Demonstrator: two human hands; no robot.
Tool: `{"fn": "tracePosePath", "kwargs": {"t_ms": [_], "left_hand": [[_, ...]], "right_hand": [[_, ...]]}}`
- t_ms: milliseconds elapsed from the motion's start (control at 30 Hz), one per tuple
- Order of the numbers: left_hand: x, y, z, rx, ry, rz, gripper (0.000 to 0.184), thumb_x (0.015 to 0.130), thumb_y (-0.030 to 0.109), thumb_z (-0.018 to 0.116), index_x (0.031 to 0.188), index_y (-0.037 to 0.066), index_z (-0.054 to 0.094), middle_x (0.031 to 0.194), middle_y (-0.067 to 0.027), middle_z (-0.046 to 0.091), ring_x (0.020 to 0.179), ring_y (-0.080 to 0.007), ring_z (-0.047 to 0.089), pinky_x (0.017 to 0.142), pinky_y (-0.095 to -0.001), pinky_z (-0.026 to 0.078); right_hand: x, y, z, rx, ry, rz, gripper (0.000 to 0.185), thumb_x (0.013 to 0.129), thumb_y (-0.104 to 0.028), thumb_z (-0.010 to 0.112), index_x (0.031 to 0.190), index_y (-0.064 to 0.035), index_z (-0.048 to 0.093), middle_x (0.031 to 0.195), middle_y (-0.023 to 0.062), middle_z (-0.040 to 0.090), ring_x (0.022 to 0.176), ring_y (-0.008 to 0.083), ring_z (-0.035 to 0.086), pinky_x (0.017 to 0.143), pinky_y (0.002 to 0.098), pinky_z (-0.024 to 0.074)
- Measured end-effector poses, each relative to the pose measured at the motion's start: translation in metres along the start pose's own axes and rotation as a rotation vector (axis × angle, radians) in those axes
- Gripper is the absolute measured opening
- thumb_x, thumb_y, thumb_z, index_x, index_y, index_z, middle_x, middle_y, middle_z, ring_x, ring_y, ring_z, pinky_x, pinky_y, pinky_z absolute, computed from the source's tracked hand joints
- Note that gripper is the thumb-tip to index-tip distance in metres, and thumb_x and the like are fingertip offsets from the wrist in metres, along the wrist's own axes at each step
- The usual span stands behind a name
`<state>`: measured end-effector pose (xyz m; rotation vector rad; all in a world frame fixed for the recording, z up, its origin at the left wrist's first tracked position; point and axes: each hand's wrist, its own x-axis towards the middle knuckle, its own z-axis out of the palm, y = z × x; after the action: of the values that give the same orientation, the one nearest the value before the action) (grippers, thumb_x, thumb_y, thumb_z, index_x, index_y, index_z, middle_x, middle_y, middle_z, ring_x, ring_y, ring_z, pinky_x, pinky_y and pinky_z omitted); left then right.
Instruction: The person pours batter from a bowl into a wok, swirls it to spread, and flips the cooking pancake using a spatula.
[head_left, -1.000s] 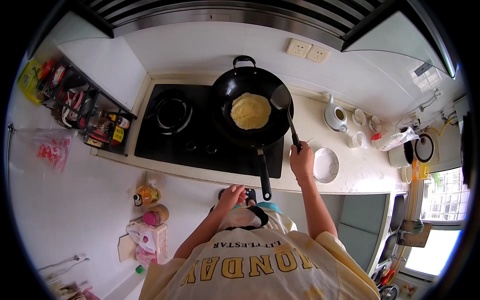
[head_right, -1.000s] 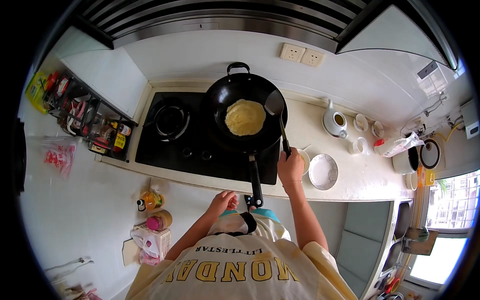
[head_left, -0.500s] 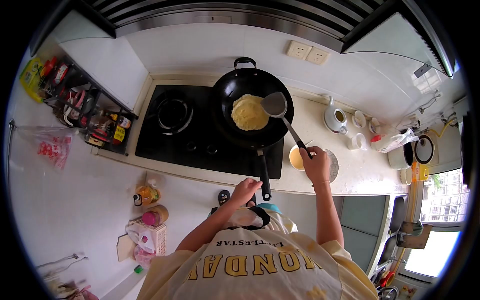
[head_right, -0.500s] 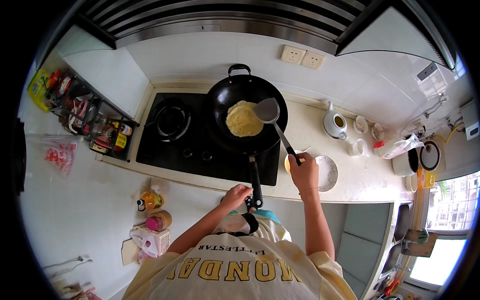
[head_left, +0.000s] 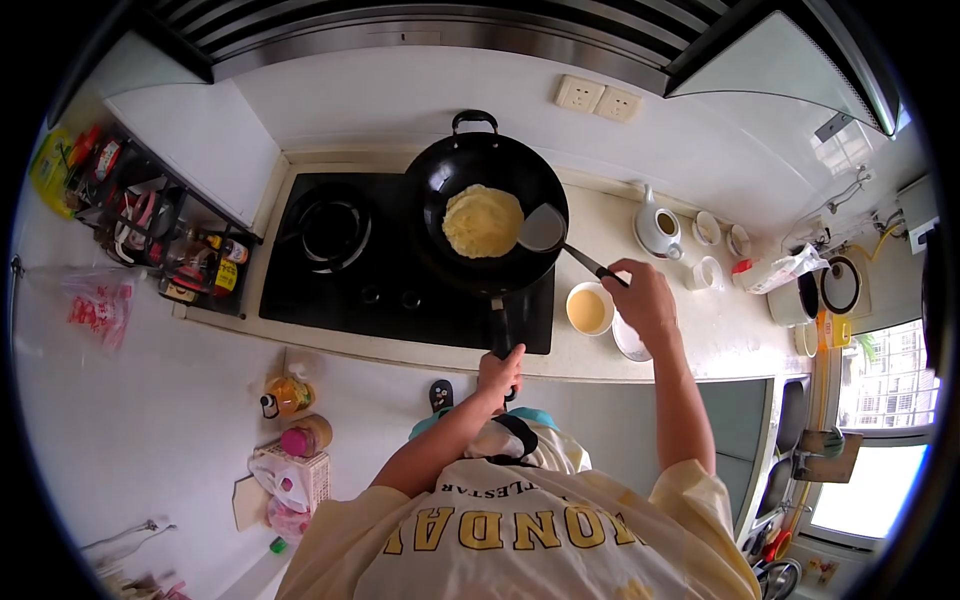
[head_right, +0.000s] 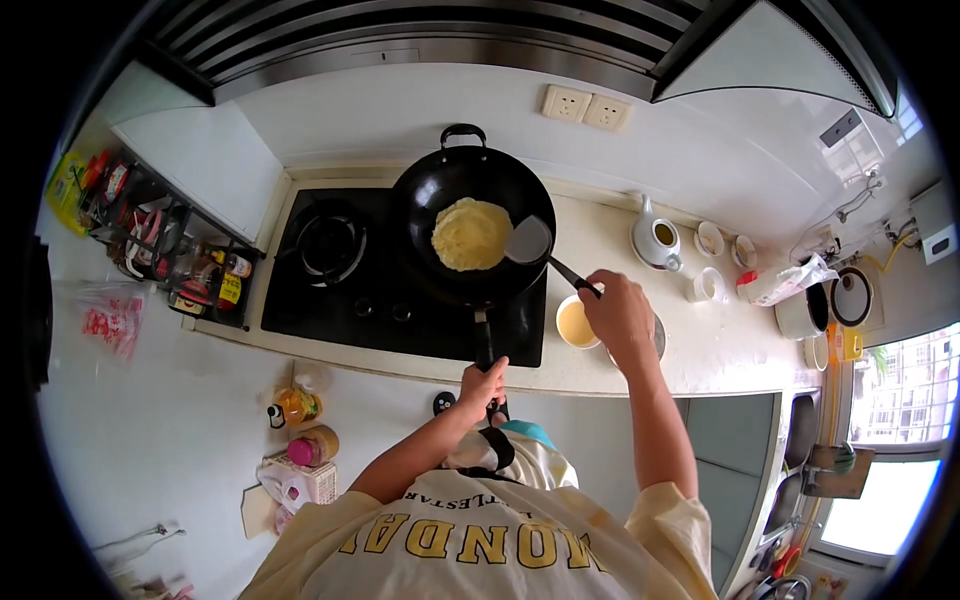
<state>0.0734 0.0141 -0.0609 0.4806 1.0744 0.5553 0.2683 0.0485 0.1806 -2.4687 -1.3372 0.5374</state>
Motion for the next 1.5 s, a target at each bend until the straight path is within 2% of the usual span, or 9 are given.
{"fn": "tracePosePath", "kwargs": {"t_ms": [100,200,400,500,633,1133,1333,1433,1500], "left_hand": [[0.000,0.003,-0.008,0.061,0.112,0.039,0.037,0.086,0.031,0.071,0.069,0.008,0.047,0.050,0.0023,0.043,0.035,-0.0095,0.040,0.033,-0.0272,0.034],[0.006,-0.002,-0.017,0.116,0.135,0.104,0.038,0.087,0.031,0.070,0.069,0.007,0.047,0.050,0.0007,0.045,0.034,-0.0111,0.042,0.032,-0.0282,0.034],[0.017,-0.005,-0.033,0.343,0.331,0.178,0.037,0.085,0.030,0.071,0.074,0.000,0.052,0.050,-0.0057,0.052,0.034,-0.0166,0.050,0.031,-0.0323,0.038],[0.019,-0.001,-0.043,0.485,0.423,0.241,0.035,0.085,0.030,0.069,0.079,-0.002,0.056,0.050,-0.0087,0.056,0.035,-0.0205,0.055,0.032,-0.0340,0.041],[0.014,0.008,-0.049,0.532,0.465,0.272,0.032,0.085,0.026,0.068,0.075,-0.001,0.053,0.049,-0.0078,0.054,0.034,-0.0197,0.052,0.032,-0.0342,0.039],[0.009,0.015,-0.047,0.602,0.529,0.270,0.031,0.085,0.028,0.068,0.078,0.000,0.055,0.052,-0.0085,0.056,0.035,-0.0209,0.054,0.033,-0.0353,0.042],[0.015,0.011,-0.051,0.621,0.554,0.274,0.032,0.084,0.028,0.068,0.078,-0.001,0.056,0.053,-0.0094,0.057,0.036,-0.0219,0.054,0.033,-0.0359,0.042],[0.013,0.014,-0.050,0.624,0.547,0.279,0.032,0.084,0.028,0.068,0.078,-0.001,0.056,0.053,-0.0096,0.057,0.036,-0.0222,0.055,0.033,-0.0363,0.042],[0.011,0.015,-0.050,0.629,0.543,0.283,0.032,0.084,0.028,0.068,0.078,-0.001,0.056,0.053,-0.0097,0.057,0.036,-0.0223,0.055,0.033,-0.0365,0.041]], "right_hand": [[0.018,-0.012,-0.005,-0.048,-0.069,-0.034,0.021,0.079,-0.025,0.064,0.090,-0.0087,0.073,0.085,0.0150,0.070,0.082,0.0343,0.066,0.076,0.0402,0.0515],[0.047,-0.015,0.006,-0.213,-0.117,-0.160,0.022,0.078,-0.024,0.063,0.083,-0.0050,0.073,0.060,0.0092,0.066,0.051,0.0221,0.063,0.056,0.0351,0.0509],[0.058,-0.048,0.004,-0.314,-0.277,-0.003,0.025,0.075,-0.023,0.062,0.061,-0.0033,0.067,0.051,0.0093,0.062,0.050,0.0204,0.063,0.055,0.0343,0.0491],[0.050,-0.054,0.006,-0.281,-0.380,0.066,0.018,0.080,-0.018,0.061,0.083,-0.0026,0.071,0.085,0.0159,0.071,0.088,0.0289,0.069,0.076,0.0375,0.0537],[0.046,-0.033,0.030,-0.249,-0.313,0.024,0.032,0.081,-0.031,0.065,0.095,-0.0028,0.070,0.099,0.0181,0.069,0.095,0.0341,0.066,0.082,0.0408,0.0522],[0.044,-0.042,0.032,-0.274,-0.321,0.013,0.029,0.083,-0.028,0.061,0.098,-0.0037,0.069,0.102,0.0183,0.069,0.096,0.0374,0.065,0.084,0.0412,0.0521],[0.030,-0.027,0.034,-0.220,-0.253,-0.052,0.030,0.085,-0.031,0.062,0.094,-0.0043,0.072,0.096,0.0186,0.069,0.093,0.0360,0.066,0.082,0.0417,0.0523],[0.028,-0.015,0.044,-0.219,-0.168,-0.054,0.025,0.083,-0.031,0.060,0.089,-0.0121,0.075,0.083,0.0138,0.070,0.081,0.0326,0.066,0.074,0.0411,0.0519],[0.029,-0.015,0.045,-0.225,-0.174,-0.043,0.025,0.083,-0.031,0.060,0.089,-0.0125,0.075,0.084,0.0130,0.070,0.082,0.0325,0.066,0.074,0.0408,0.0519]]}}
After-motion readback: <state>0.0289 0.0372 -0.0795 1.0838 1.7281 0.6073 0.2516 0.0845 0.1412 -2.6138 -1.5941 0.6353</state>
